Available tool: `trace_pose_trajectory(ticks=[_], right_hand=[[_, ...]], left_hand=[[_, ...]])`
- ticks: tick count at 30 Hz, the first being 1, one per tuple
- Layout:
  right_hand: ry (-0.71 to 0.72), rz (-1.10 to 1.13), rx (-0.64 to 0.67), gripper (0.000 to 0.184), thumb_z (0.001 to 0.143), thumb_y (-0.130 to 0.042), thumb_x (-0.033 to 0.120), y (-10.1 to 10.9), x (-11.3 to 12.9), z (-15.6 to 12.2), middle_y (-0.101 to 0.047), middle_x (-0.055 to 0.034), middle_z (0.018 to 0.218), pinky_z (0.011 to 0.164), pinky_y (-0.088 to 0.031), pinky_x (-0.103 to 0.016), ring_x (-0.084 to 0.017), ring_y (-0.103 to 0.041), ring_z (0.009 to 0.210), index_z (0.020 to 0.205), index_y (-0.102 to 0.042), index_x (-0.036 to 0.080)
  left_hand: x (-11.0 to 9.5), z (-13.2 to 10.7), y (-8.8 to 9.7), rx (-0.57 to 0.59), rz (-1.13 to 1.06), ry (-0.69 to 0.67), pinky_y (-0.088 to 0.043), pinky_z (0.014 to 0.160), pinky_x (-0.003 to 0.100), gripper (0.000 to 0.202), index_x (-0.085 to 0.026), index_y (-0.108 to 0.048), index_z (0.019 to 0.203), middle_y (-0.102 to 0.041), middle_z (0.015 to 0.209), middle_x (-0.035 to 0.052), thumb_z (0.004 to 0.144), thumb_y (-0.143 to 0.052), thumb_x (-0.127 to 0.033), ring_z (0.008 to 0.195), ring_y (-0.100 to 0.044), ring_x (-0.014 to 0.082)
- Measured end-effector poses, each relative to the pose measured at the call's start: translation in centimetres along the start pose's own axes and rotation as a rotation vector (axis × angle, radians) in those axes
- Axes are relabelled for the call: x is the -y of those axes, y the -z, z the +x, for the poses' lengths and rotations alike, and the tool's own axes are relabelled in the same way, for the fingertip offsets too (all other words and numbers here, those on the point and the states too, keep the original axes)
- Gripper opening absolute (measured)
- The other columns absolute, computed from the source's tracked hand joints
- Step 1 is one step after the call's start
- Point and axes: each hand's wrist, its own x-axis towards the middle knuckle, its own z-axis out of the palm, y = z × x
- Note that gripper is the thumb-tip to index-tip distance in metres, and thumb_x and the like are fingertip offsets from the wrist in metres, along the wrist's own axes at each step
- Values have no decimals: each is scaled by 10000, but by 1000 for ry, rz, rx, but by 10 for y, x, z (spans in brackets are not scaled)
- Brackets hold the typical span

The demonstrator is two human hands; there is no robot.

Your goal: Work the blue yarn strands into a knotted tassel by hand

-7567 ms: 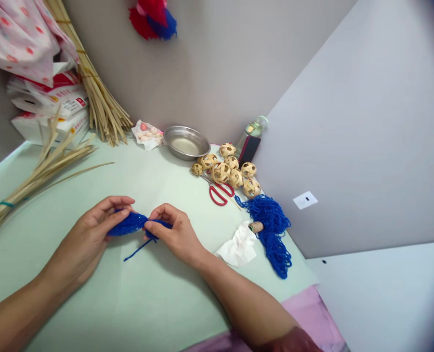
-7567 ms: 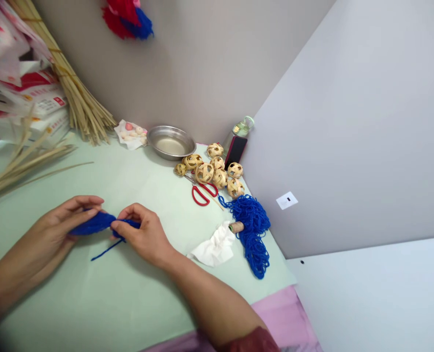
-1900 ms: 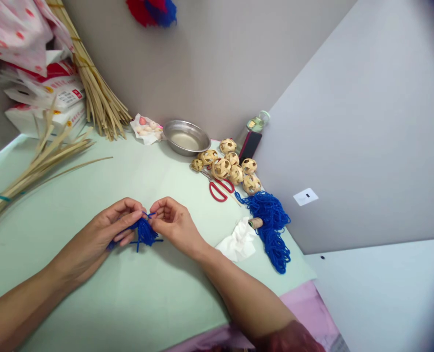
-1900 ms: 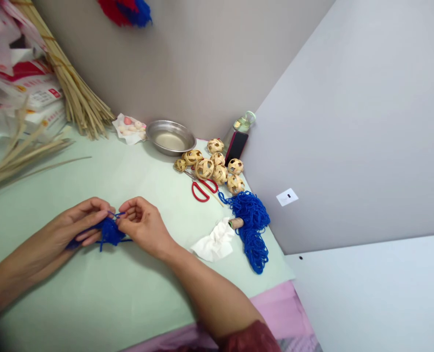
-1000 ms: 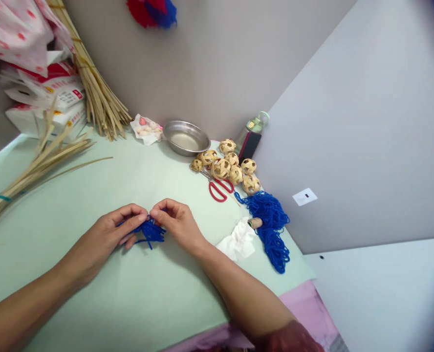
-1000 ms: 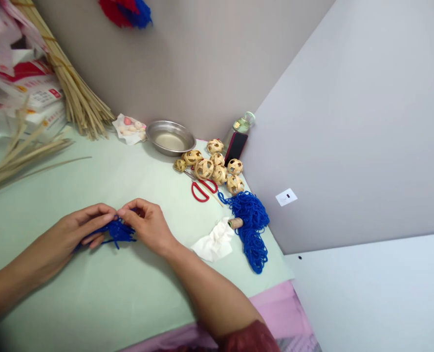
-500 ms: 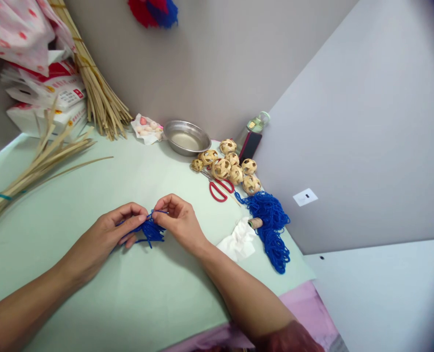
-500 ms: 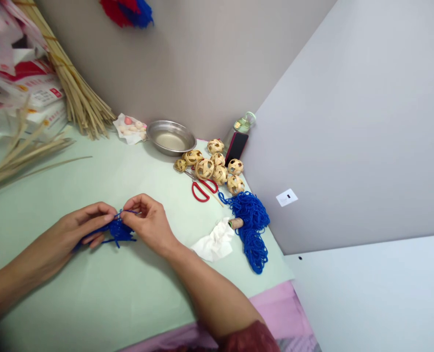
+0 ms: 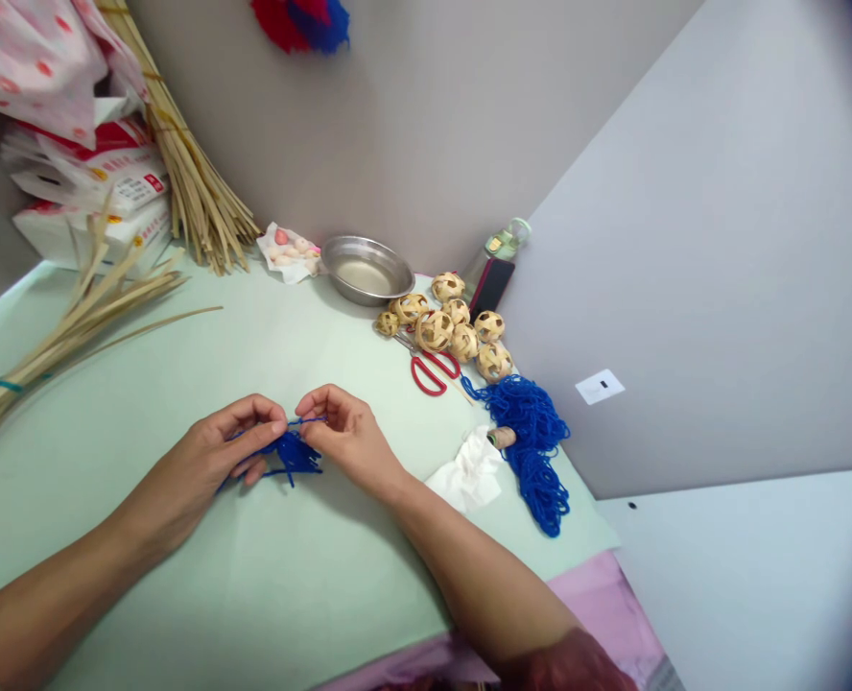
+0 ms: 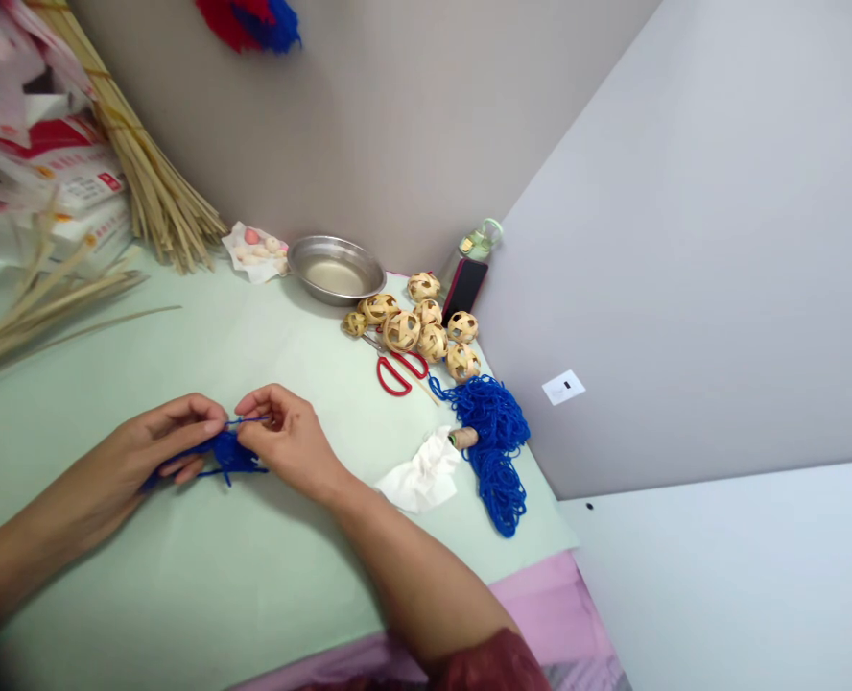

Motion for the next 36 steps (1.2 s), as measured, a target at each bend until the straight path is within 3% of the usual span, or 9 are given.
trace_pose_trajectory(ticks=[4,10,20,27,32,36], right_hand=[[-45,-25,53,193,756,-770,307,0,-2,-1,-620,36,765,656,-412,-269,-124,-516,691,880,-676,194],[18,-22,-33,145,779,-736,302,2,-5,1,-651,20,801,714,-437,-277,-127,-541,730,857,-682,193],[19,47,-27,235,731,-839,304,-1,-5,2,-630,41,769,700,-431,-276,-122,-538,700,866,-675,204],[-53,50,-13,415,655,-959,400,-2,-1,2,-632,34,805,715,-459,-277,-135,-557,748,883,-671,206],[-82,-13,16,442,760,-917,543,0,0,-1,-606,35,768,671,-400,-273,-127,-504,713,874,-667,198],[-69,-18,69,432,787,-899,552,1,-1,-2,-604,34,766,671,-395,-275,-118,-491,698,842,-673,189]], left_hand=[[0,-1,0,2,13,-5,-309,546,260,322,-262,-752,848,-501,594,-78,885,-813,-576,540,-412,120],[-2,-1,-1,17,20,16,-320,551,260,352,-261,-754,832,-488,561,-79,888,-806,-605,540,-405,124],[-6,-2,-3,21,24,4,-312,528,260,341,-258,-757,836,-467,558,-84,852,-815,-594,512,-393,119],[-4,0,-4,-28,-4,31,-327,517,277,355,-258,-747,809,-491,561,-71,875,-784,-605,511,-402,127],[-1,0,-2,-43,63,0,-335,542,285,349,-266,-733,839,-501,530,-79,895,-752,-610,515,-419,142],[3,0,1,-44,159,-12,-361,583,290,358,-270,-729,892,-519,516,-80,939,-712,-624,542,-468,162]])
